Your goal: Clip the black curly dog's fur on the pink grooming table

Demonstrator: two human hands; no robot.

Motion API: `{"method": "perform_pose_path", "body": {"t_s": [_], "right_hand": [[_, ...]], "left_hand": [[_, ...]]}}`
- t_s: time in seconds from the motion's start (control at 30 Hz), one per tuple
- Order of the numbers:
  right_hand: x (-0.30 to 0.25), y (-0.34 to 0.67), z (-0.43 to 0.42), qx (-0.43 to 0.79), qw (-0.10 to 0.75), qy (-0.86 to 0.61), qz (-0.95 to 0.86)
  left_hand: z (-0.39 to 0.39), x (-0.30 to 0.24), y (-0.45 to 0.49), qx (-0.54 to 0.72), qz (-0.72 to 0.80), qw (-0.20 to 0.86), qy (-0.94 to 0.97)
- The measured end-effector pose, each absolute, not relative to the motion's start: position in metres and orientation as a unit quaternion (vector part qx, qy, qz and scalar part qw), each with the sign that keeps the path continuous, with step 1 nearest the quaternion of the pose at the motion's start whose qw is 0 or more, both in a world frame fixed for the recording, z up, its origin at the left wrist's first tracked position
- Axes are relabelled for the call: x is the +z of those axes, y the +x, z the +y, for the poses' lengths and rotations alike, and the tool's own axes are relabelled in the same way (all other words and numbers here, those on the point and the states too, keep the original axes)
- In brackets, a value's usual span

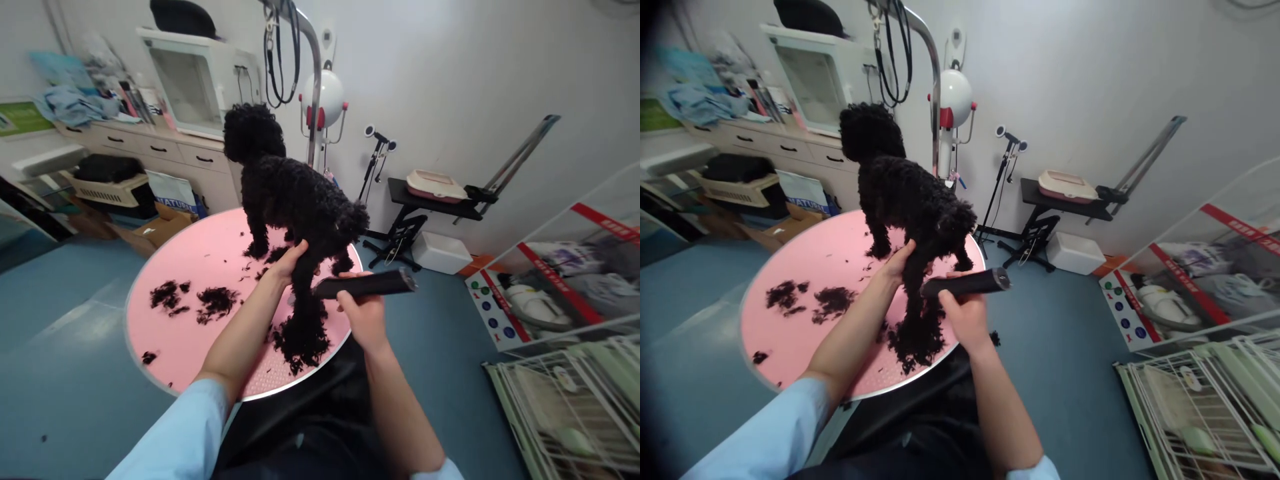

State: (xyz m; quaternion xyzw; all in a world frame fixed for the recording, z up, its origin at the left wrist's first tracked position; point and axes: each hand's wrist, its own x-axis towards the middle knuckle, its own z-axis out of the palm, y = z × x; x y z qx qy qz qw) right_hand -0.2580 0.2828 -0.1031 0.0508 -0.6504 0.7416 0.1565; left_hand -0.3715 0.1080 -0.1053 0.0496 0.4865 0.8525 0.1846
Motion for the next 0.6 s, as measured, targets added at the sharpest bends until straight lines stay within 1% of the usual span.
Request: {"method": "perform_pose_path", "body": {"t_s": [0.13, 0.23, 0.27, 0.37, 0.4, 0.5, 0.53, 0.57, 0.6], "right_hand": [[-0.115, -0.243, 0.264, 0.644, 0.115, 0.073, -0.753], [-0.13, -0.23, 0.258, 0.629, 0.075, 0.071, -0.77], [-0.132, -0.228, 0.258, 0.634, 0.086, 0.065, -0.765], [-0.129, -0.231, 0.255, 0.652, 0.173, 0.041, -0.737], [-0.127, -0.234, 0.254, 0.651, 0.173, 0.047, -0.737], [-0.118, -0.245, 0.255, 0.635, 0.083, 0.104, -0.761], [-0.112, -0.249, 0.257, 0.635, 0.076, 0.119, -0.759], [-0.103, -0.254, 0.26, 0.646, 0.098, 0.123, -0.747], [-0.092, -0.259, 0.262, 0.665, 0.143, 0.118, -0.723]], "left_hand": [[0.11, -0.095, -0.369, 0.873, 0.454, 0.174, 0.031], [0.11, -0.09, -0.367, 0.875, 0.455, 0.165, 0.03], [0.11, -0.09, -0.367, 0.87, 0.463, 0.163, 0.031], [0.111, -0.091, -0.368, 0.858, 0.491, 0.151, 0.026], [0.111, -0.093, -0.369, 0.854, 0.499, 0.144, 0.024], [0.11, -0.099, -0.375, 0.847, 0.522, 0.098, 0.027], [0.109, -0.102, -0.377, 0.844, 0.53, 0.081, 0.033], [0.108, -0.105, -0.38, 0.841, 0.536, 0.066, 0.038], [0.107, -0.107, -0.382, 0.839, 0.54, 0.055, 0.044]]}}
